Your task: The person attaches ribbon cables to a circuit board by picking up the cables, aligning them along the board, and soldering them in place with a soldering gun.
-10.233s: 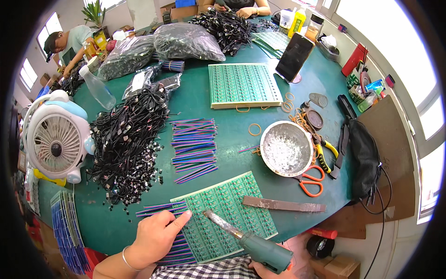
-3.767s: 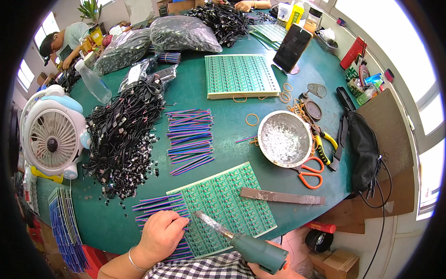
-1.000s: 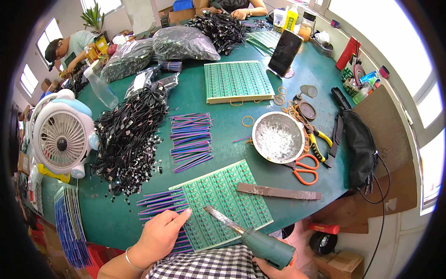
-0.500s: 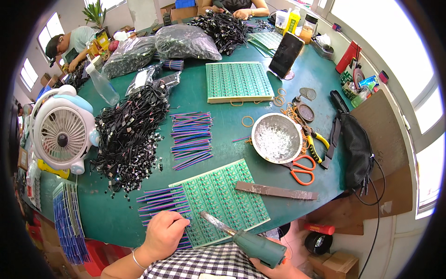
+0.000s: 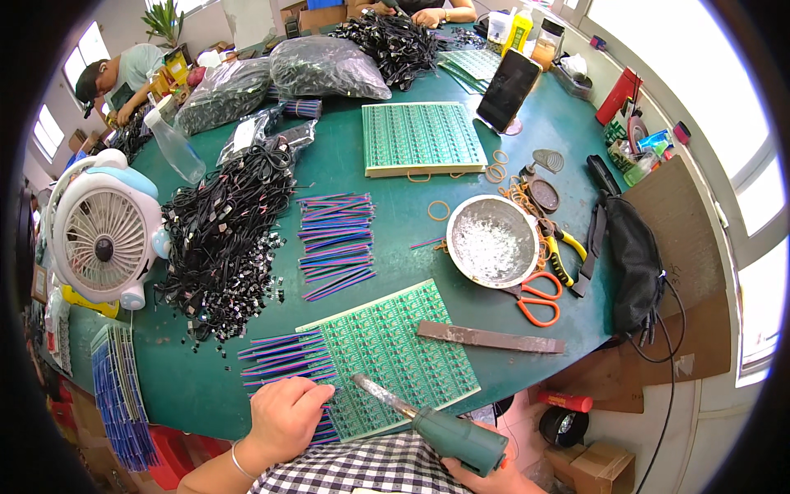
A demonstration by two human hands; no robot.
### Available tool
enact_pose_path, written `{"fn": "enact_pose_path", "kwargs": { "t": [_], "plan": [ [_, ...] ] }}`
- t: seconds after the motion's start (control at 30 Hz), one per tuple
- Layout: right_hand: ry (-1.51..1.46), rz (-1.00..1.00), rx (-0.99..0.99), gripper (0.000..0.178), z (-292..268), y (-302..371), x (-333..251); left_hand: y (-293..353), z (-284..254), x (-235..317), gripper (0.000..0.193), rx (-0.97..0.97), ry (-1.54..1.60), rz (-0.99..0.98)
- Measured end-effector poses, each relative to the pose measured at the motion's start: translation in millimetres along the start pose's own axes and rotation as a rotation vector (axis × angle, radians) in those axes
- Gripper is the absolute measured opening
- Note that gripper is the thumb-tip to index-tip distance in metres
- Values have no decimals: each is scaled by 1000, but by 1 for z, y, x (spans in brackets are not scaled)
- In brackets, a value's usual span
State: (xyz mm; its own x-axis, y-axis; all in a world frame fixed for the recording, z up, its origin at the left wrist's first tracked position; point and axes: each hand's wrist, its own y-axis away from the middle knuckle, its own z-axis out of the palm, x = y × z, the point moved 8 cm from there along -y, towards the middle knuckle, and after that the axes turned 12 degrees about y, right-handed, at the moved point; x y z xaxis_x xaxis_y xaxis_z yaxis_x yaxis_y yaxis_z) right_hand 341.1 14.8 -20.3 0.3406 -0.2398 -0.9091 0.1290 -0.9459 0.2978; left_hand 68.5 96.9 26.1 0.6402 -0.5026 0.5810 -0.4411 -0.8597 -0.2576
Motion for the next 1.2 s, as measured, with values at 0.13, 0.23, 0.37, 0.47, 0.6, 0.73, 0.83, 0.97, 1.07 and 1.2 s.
{"fn": "enact_pose_path", "kwargs": {
  "t": [0.13,0.23,0.37,0.47,0.6,0.73,0.83,0.97,1.07,1.2],
  "plan": [
    [64,-2,3,29,1,0,1,-2,4,-4,23,14,52,-33],
    [92,-46,-12,24,2,-2,-2,-3,3,-5,22,50,64,0],
    [68,-41,18,22,4,-4,-4,-2,5,-5,34,34,47,0],
    [11,-26,27,20,5,-5,-8,-1,6,-7,41,20,49,-11],
    [161,-29,37,27,4,-5,-14,-2,6,-9,21,48,44,2],
    [390,-150,75,36,2,-7,-24,-1,6,-10,21,50,34,4],
    [387,-136,54,37,5,-10,-22,-1,7,-11,21,52,41,-2],
    [283,-96,43,37,6,-10,-20,-1,7,-11,23,54,55,-17],
    [424,-183,95,36,4,-8,-26,-1,6,-11,24,56,59,-23],
    [502,-240,117,35,4,-5,-21,-2,6,-12,24,53,58,-28]
  ]
}}
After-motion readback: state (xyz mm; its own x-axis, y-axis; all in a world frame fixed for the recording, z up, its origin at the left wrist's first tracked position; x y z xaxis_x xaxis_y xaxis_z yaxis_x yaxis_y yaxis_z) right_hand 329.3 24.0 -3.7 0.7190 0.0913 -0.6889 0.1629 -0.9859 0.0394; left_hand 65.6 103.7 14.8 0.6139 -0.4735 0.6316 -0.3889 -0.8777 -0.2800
